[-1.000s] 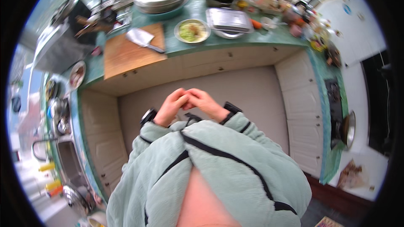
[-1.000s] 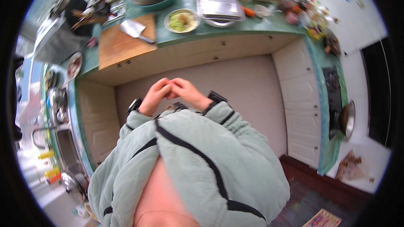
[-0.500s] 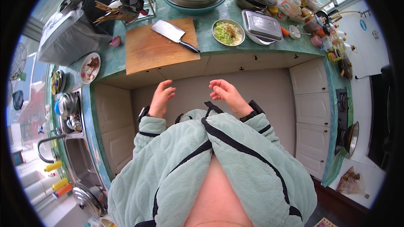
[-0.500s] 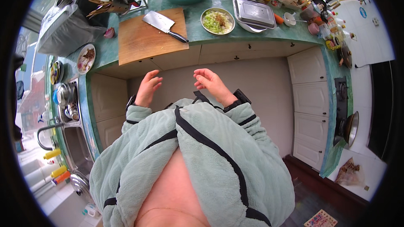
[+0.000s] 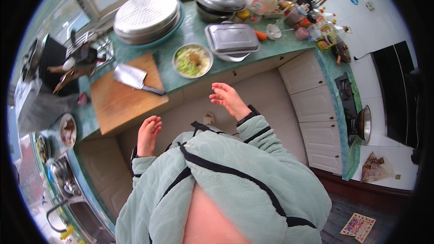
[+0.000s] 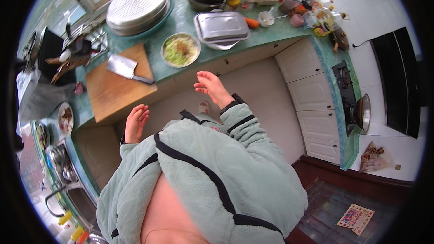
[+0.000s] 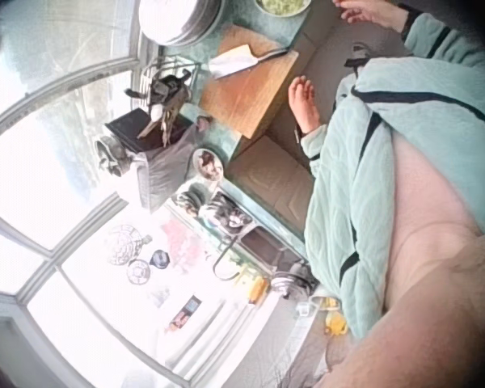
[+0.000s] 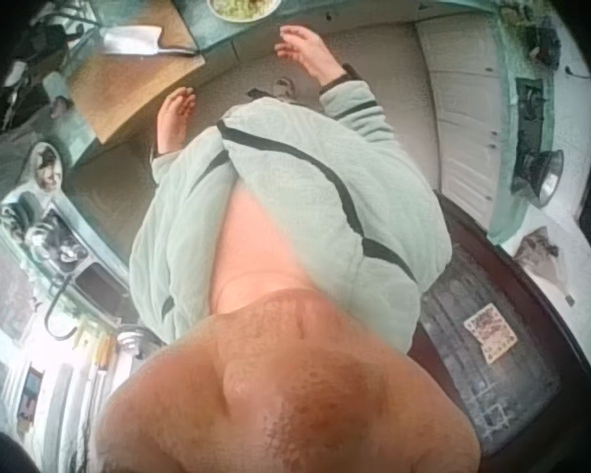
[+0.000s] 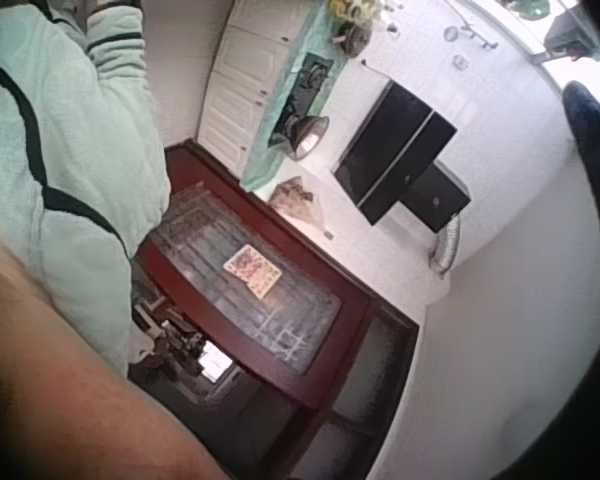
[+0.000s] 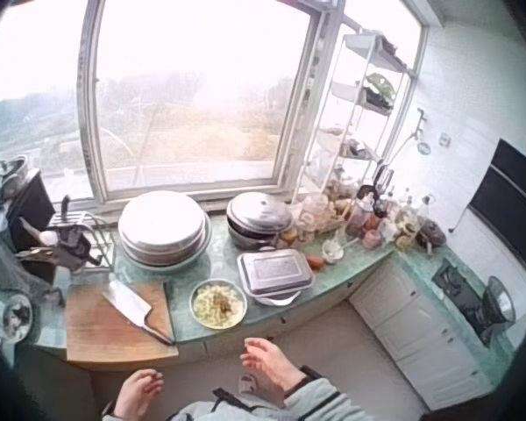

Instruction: The person chops vegetables on a cutting board and transfers them into a bowl. They then handle various containers and ingredients, wash their hands, and move to the stove to lift a pot lid.

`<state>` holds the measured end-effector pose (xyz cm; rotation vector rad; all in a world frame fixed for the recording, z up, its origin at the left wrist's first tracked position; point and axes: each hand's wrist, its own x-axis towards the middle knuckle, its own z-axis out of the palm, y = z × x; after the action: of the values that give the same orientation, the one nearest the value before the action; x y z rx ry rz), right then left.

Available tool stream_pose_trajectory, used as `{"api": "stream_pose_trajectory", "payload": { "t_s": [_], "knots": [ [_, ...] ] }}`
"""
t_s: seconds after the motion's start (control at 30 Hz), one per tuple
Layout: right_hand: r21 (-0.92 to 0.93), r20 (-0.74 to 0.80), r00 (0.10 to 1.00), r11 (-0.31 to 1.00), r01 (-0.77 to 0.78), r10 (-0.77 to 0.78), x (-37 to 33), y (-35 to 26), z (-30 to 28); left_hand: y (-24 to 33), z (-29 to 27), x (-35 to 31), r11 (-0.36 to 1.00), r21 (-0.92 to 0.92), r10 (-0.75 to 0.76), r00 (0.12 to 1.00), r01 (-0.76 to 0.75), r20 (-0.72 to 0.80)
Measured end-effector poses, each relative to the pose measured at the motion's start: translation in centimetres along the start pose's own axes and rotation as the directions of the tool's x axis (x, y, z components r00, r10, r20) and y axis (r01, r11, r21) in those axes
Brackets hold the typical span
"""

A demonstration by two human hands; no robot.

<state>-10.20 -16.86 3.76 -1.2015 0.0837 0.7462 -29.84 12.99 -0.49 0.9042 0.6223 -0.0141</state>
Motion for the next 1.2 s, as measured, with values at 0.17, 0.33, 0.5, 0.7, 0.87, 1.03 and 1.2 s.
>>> {"api": "stream_pose_trajectory", "payload": {
  "t_s": [0.17, 0.33, 0.5, 0.7, 0.87, 1.03, 1.2],
  "knots": [
    [-0.021, -0.091, 0.992, 0.996, 0.089, -0.090, 1.8, -6.4, -7.1, 0.6, 7.0, 3.9, 0.994, 0.059, -0.090, 0.992, 0.095, -0.090],
    [-0.078, -0.022, 0.991, 0.988, 0.133, -0.135, 2.7, -11.5, -11.5, 0.1, 14.7, 7.4, 0.995, 0.100, -0.004, 1.000, 0.003, 0.016],
    [-0.048, 0.250, 0.968, 0.998, 0.034, -0.021, 3.3, -10.7, -10.7, 2.3, 16.2, 7.1, 0.999, 0.048, -0.004, 0.998, 0.007, -0.058],
    [-0.103, 0.436, 0.892, 0.991, -0.085, 0.122, 5.0, -9.1, -6.6, 9.9, 8.0, 5.6, 0.910, 0.134, 0.413, 0.835, -0.392, -0.365],
    [-0.164, 0.430, 0.891, 0.983, -0.083, 0.147, 6.0, -8.0, -3.2, 17.1, -2.2, 2.1, 0.766, 0.175, 0.585, 0.557, -0.619, -0.589],
    [-0.150, 0.318, 0.944, 0.988, -0.038, 0.085, 6.0, -5.7, 1.3, 23.1, -10.6, 1.4, 0.682, 0.169, 0.602, 0.415, -0.711, -0.682],
    [-0.101, 0.224, 0.973, 0.994, -0.042, 0.064, 5.4, -2.4, 7.5, 29.6, -16.7, 3.1, 0.635, 0.313, 0.671, 0.302, -0.707, -0.677]
  ]
}}
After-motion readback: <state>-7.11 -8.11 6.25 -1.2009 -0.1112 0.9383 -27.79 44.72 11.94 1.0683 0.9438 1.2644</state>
